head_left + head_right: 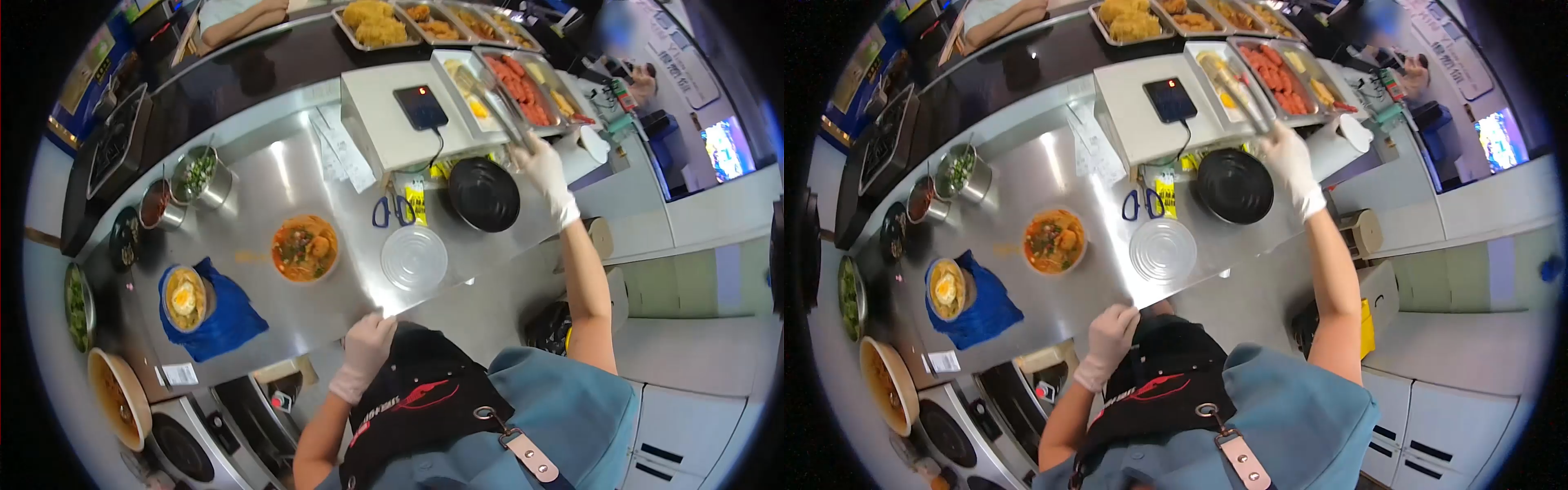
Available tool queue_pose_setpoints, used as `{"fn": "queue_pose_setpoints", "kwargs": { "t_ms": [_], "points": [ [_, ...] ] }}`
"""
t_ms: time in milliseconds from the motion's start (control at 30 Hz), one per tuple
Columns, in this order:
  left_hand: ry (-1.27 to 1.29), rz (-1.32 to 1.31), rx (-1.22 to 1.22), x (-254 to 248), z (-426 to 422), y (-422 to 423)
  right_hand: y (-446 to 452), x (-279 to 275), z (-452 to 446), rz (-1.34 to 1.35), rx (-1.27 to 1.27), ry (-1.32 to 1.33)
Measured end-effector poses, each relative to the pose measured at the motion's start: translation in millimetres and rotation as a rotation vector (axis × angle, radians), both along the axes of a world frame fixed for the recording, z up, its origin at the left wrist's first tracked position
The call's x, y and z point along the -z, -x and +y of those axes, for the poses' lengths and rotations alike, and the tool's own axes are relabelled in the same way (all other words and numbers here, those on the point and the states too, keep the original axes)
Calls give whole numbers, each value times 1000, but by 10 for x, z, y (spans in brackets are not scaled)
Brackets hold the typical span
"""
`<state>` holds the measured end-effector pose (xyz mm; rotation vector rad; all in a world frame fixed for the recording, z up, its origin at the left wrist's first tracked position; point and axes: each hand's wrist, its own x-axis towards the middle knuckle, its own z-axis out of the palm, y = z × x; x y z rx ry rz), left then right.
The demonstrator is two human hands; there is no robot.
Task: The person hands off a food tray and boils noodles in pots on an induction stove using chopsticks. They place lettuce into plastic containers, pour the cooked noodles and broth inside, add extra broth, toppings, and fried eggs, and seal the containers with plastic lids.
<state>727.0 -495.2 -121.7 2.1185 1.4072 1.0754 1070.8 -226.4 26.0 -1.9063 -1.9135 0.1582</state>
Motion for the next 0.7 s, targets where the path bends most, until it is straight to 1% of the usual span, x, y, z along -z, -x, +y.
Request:
{"fn": "queue_pose_setpoints", "kwargs": {
  "t_ms": [67, 133, 200, 233, 267, 333, 400, 467, 533, 567, 600, 633, 667, 700],
  "points": [
    [4, 144, 23, 81, 221, -301, -431, 390, 570, 47, 63, 102],
    [-35, 214, 57, 178, 425, -560, -502, 520, 937, -168, 61, 62],
    [-16, 277, 59, 353, 562, -762, -447, 613, 1162, -218, 125, 102],
    [-35, 329, 71, 413, 602, -837, -434, 635, 1228, -223, 144, 177],
    [-21, 342, 65, 459, 629, -883, -406, 670, 1253, -211, 133, 189],
    [39, 505, 115, 529, 675, -977, -388, 686, 1243, -225, 179, 226],
    [71, 544, 134, 558, 694, -1060, -372, 666, 1146, -238, 182, 227],
    [98, 580, 139, 602, 720, -1096, -334, 647, 940, -411, 78, -331],
    [171, 414, 57, 656, 702, -1116, -152, 422, 567, -148, -157, -453],
    [178, 416, 45, 623, 705, -1115, -57, 421, 325, -30, -249, -404],
    [163, 359, 25, 551, 730, -1108, 41, 437, 89, 88, -339, -355],
    [147, 302, 7, 481, 746, -1101, 145, 464, -137, 157, -485, -254],
    [149, 304, 1, 423, 753, -1095, 230, 524, -345, 225, -626, -151],
    [174, 233, -19, 368, 756, -1096, 264, 732, -543, 261, -624, -1]
  ]
}}
